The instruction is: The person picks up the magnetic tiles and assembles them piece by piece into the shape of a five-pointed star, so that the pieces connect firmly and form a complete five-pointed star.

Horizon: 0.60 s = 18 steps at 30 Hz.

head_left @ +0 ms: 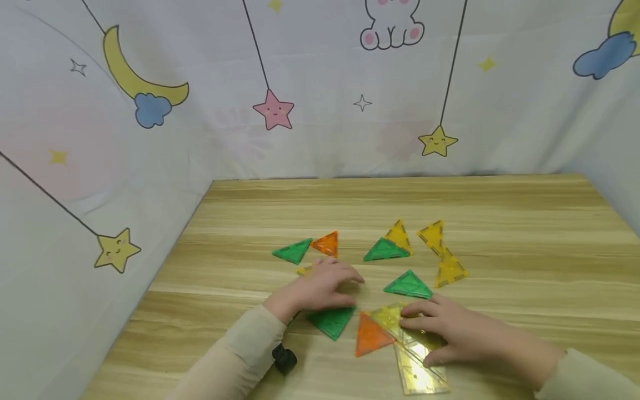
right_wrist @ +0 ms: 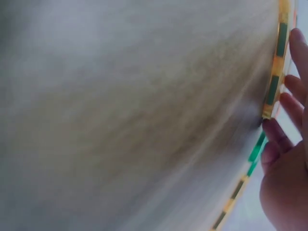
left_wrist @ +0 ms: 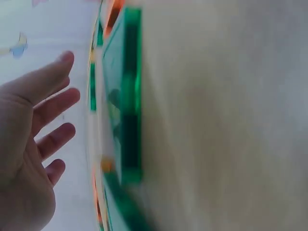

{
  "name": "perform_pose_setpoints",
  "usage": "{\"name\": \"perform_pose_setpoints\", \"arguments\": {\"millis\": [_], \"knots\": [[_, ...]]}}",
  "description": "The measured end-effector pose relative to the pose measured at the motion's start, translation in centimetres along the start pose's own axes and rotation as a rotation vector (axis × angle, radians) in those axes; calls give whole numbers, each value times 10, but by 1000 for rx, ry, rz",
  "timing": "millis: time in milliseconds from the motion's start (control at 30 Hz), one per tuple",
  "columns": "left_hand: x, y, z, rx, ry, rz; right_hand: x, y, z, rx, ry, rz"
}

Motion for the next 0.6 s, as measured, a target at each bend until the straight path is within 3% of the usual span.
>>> {"name": "perform_pose_setpoints", "arguments": {"millis": [133, 233, 600], "knots": [[-15, 32, -4, -171, -109, -25, -1, -1, -7, 23, -11, 52], [-21, 51, -3, -253, -153, -58, -2, -1, -12, 18, -29, 75], [-25, 81, 8, -370, -181, -103, -2, 0, -17, 38, -29, 116]]}}
Point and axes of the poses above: each hand's wrist, its own z-axis towards the middle knuckle, its own x-axis out of the palm, y = z × x, the point moved 4 cm from there along z, towards the middle knuckle, and after that the axes turned 2 degrees about -y, right-handed, at the moved point
